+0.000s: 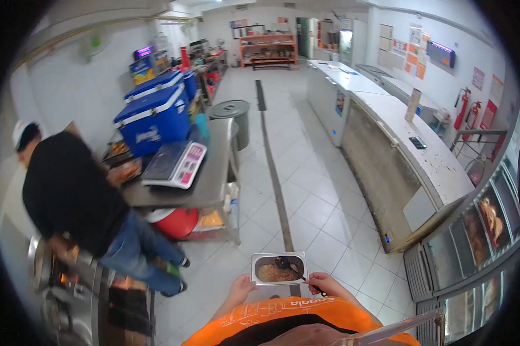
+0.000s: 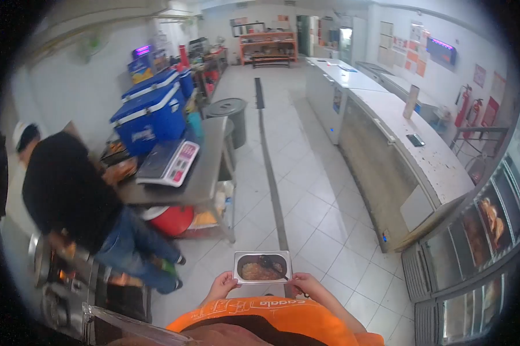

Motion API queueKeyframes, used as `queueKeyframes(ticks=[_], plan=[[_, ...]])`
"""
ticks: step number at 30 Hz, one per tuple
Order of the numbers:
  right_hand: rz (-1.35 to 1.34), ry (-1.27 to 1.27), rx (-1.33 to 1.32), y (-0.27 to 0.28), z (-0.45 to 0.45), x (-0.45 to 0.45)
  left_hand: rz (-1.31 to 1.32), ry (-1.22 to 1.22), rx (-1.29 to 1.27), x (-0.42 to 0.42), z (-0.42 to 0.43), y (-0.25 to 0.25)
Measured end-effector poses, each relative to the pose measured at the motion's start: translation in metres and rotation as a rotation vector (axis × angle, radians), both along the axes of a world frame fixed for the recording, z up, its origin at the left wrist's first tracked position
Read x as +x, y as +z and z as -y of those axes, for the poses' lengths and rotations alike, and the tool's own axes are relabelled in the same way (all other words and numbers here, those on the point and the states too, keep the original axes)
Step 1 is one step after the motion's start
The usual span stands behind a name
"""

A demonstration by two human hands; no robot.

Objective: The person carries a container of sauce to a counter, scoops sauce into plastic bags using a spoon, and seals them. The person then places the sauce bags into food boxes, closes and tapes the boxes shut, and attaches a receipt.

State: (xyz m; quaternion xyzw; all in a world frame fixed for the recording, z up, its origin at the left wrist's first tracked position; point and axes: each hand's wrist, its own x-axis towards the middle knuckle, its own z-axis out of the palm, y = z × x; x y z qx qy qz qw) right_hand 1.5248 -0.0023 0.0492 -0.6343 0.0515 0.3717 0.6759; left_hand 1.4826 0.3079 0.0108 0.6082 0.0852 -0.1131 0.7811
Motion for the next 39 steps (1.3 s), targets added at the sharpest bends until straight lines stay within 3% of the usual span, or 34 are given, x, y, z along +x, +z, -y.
queueKeyframes(ticks=[7, 12, 21, 27, 29, 32, 39], plan=[[0.095, -0.174, -0.088, -0.023, 0.026, 0.195, -0.021, -0.214, 0.077, 0.253, 0.02, 0.0], [0.106, -0.22, -0.108, -0.03, 0.037, 0.361, -0.031, -0.233, 0.089, 0.431, 0.033, -0.022], [0.127, 0.064, -0.052, -0.02, 0.014, 0.704, -0.014, 0.017, 0.075, 0.694, 0.012, 0.014], [0.101, 0.174, -0.101, -0.044, -0.027, 0.917, 0.017, 0.064, 0.166, 0.877, -0.029, -0.029], [0.092, 0.194, -0.126, -0.038, -0.038, 0.981, 0.039, -0.013, 0.285, 0.947, -0.044, -0.022], [0.043, 0.129, -0.089, -0.015, -0.052, 1.072, -0.017, 0.034, 0.085, 1.05, -0.052, -0.013], [0.111, -0.027, -0.17, -0.005, -0.048, 1.279, 0.045, -0.089, 0.056, 1.3, -0.052, 0.001]])
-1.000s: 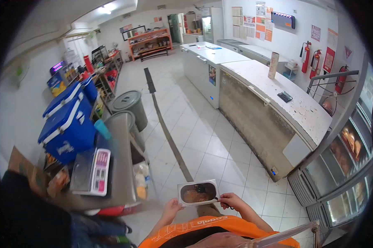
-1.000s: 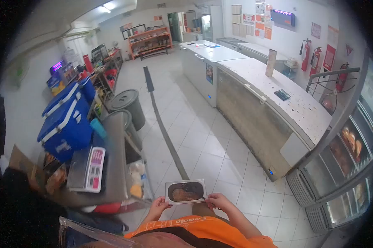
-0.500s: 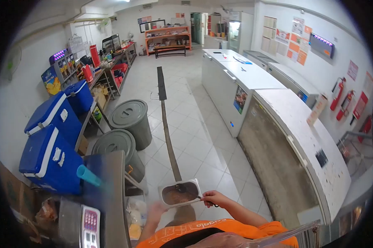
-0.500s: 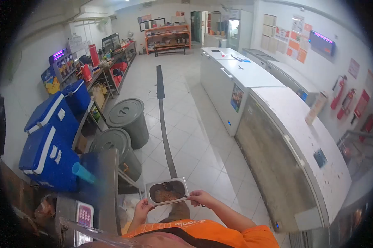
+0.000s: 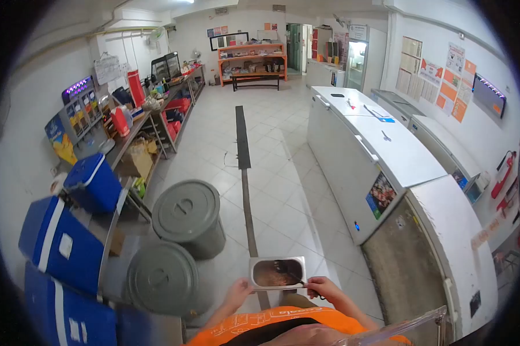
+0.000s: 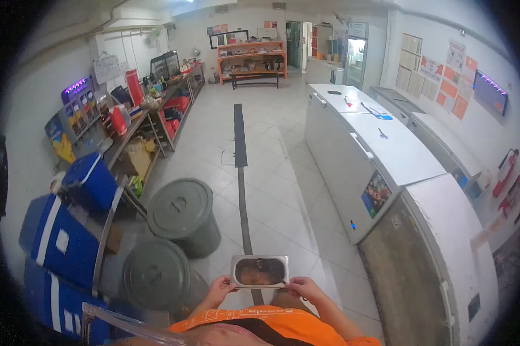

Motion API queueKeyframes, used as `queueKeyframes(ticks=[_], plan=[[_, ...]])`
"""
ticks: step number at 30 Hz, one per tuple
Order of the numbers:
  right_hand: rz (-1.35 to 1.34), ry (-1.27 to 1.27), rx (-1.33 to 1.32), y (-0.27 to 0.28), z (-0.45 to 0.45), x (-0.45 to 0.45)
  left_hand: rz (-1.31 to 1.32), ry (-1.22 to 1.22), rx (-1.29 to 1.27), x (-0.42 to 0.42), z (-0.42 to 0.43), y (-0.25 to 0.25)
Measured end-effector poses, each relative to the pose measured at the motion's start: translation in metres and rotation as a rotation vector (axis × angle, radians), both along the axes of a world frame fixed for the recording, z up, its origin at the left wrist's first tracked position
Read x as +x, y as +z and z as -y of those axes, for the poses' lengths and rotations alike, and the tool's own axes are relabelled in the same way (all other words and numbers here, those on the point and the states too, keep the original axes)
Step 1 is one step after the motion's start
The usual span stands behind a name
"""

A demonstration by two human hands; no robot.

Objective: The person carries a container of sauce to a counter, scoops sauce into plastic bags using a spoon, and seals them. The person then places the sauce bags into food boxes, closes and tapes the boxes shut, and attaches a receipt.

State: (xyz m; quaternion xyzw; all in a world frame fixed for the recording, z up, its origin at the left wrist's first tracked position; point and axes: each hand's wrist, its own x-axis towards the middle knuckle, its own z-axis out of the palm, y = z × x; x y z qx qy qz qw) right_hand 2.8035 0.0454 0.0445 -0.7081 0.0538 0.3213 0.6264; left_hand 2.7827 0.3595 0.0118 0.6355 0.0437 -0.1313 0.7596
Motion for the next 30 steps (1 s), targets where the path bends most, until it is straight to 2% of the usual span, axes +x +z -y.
queueKeyframes(ticks=[4, 6, 9, 10, 15, 19, 20, 23, 27, 29, 30], plan=[[0.016, -0.115, 0.081, -0.025, -0.001, 0.128, -0.012, -0.094, -0.011, 0.144, -0.007, -0.019], [0.011, -0.07, 0.011, 0.004, -0.011, 0.197, -0.009, -0.086, -0.017, 0.211, -0.013, -0.024], [0.051, 0.054, -0.018, 0.016, -0.023, 0.316, -0.064, -0.05, 0.033, 0.298, -0.03, -0.006], [0.041, 0.095, -0.01, 0.011, -0.03, 0.359, -0.024, -0.028, -0.025, 0.328, -0.042, -0.025], [0.056, 0.345, -0.021, 0.004, -0.094, 0.554, 0.029, 0.162, 0.056, 0.458, -0.094, -0.005], [0.048, 0.462, 0.092, -0.006, -0.162, 0.687, 0.082, 0.313, 0.063, 0.565, -0.142, -0.007], [0.039, 0.489, 0.075, -0.015, -0.176, 0.721, 0.116, 0.248, 0.097, 0.592, -0.161, -0.016], [-0.014, 0.509, 0.105, -0.023, -0.213, 0.813, -0.024, 0.275, 0.185, 0.678, -0.198, -0.022], [-0.044, 0.427, 0.019, 0.013, -0.254, 0.922, 0.004, 0.205, 0.075, 0.809, -0.243, -0.02], [-0.031, 0.4, 0.02, 0.013, -0.264, 0.98, 0.034, 0.18, -0.008, 0.876, -0.258, -0.019], [-0.027, 0.386, 0.022, 0.01, -0.267, 1.006, 0.034, 0.148, 0.039, 0.912, -0.264, -0.025]])
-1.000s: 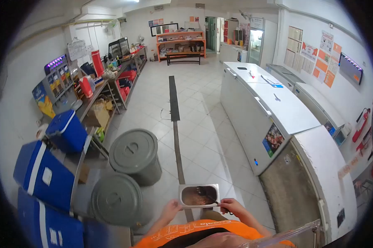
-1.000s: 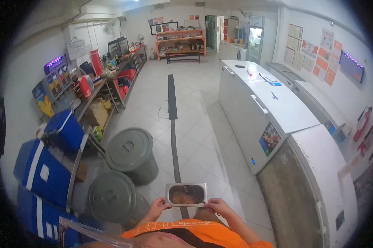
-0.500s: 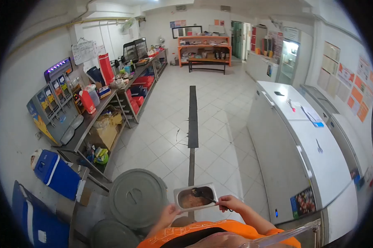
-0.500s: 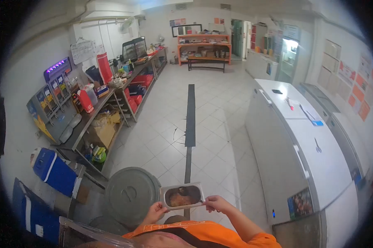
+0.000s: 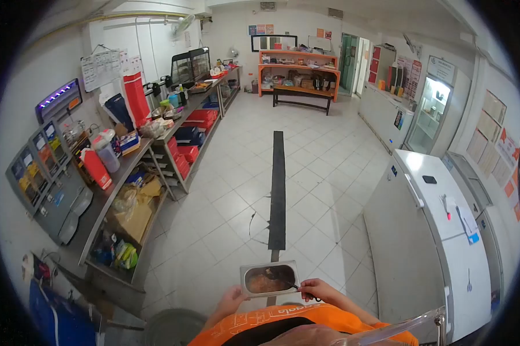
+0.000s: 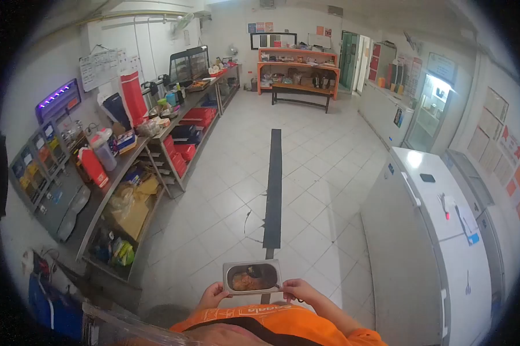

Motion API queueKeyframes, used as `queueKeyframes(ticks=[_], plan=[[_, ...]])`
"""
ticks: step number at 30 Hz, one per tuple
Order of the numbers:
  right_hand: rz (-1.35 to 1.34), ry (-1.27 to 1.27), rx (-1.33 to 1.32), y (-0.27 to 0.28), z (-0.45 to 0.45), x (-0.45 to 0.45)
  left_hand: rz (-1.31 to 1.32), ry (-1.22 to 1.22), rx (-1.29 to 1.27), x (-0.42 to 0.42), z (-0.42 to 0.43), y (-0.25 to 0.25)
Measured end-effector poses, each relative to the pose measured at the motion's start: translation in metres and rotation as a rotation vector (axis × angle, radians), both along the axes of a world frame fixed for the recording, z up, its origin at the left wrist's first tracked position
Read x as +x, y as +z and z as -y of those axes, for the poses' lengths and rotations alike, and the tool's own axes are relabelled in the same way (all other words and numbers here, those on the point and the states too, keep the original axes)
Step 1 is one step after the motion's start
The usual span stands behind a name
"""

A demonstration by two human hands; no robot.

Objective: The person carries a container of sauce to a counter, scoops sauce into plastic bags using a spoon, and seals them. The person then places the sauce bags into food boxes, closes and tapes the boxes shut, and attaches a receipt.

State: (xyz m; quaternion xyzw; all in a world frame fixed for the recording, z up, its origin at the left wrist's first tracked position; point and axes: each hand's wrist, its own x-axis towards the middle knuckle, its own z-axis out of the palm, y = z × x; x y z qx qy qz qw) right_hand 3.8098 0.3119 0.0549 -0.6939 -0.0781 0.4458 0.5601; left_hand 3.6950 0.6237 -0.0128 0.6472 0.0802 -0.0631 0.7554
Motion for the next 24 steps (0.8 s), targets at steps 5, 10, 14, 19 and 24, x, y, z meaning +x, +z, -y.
queueKeyframes(ticks=[5, 10, 14, 19, 24], plan=[[0.025, -0.207, 0.014, -0.022, -0.02, 0.138, -0.018, -0.07, 0.097, 0.185, -0.022, 0.021], [0.04, -0.2, 0.013, -0.02, -0.049, 0.306, -0.053, -0.1, 0.068, 0.362, -0.055, 0.011], [0.019, -0.098, 0.04, -0.011, -0.091, 0.461, -0.052, 0.009, -0.035, 0.477, -0.09, 0.004], [-0.03, -0.014, 0.118, -0.008, -0.174, 0.638, -0.028, 0.18, 0.099, 0.608, -0.149, 0.03], [-0.036, 0.037, 0.125, -0.034, -0.265, 0.793, -0.038, 0.331, 0.054, 0.737, -0.218, 0.015]])
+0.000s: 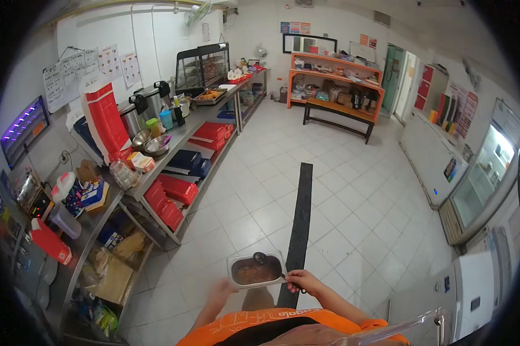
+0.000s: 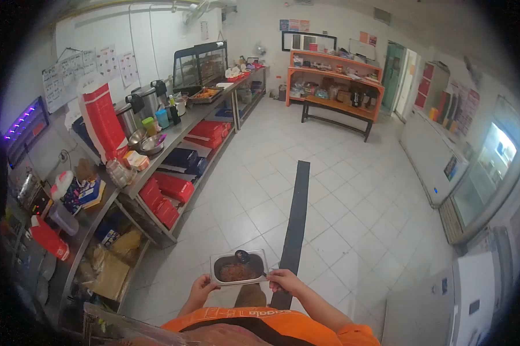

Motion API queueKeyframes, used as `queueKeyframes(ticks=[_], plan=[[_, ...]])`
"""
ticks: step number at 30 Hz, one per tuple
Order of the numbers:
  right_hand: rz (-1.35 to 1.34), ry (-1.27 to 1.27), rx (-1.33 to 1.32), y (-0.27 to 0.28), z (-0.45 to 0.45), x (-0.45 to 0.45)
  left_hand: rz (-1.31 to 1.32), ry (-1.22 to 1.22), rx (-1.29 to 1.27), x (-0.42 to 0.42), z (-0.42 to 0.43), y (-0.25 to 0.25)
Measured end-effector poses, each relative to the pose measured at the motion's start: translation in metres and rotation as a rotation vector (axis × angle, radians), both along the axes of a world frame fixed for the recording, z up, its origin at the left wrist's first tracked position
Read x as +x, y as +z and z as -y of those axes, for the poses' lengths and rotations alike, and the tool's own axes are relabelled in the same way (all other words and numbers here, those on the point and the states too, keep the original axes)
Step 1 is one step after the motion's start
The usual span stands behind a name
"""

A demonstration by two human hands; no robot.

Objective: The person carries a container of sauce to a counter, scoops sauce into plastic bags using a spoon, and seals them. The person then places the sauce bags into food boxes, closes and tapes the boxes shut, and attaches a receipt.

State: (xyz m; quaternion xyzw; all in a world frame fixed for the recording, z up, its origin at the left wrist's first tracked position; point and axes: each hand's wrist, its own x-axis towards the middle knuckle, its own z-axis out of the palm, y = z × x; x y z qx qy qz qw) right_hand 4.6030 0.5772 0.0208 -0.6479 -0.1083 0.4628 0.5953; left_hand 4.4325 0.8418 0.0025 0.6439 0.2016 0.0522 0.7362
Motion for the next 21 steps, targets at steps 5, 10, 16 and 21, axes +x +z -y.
queueKeyframes(ticks=[5, 10, 16, 21], plan=[[-0.061, -0.062, 0.01, -0.001, -0.062, 0.138, 0.021, -0.057, 0.015, 0.157, -0.073, -0.022], [-0.065, -0.221, -0.046, 0.013, -0.087, 0.272, -0.015, -0.185, 0.007, 0.319, -0.109, 0.001], [-0.01, -0.422, -0.032, 0.008, -0.105, 0.429, 0.042, -0.366, -0.011, 0.532, -0.138, 0.003], [0.032, -0.406, -0.033, -0.003, -0.131, 0.593, 0.08, -0.324, -0.112, 0.698, -0.169, -0.017]])
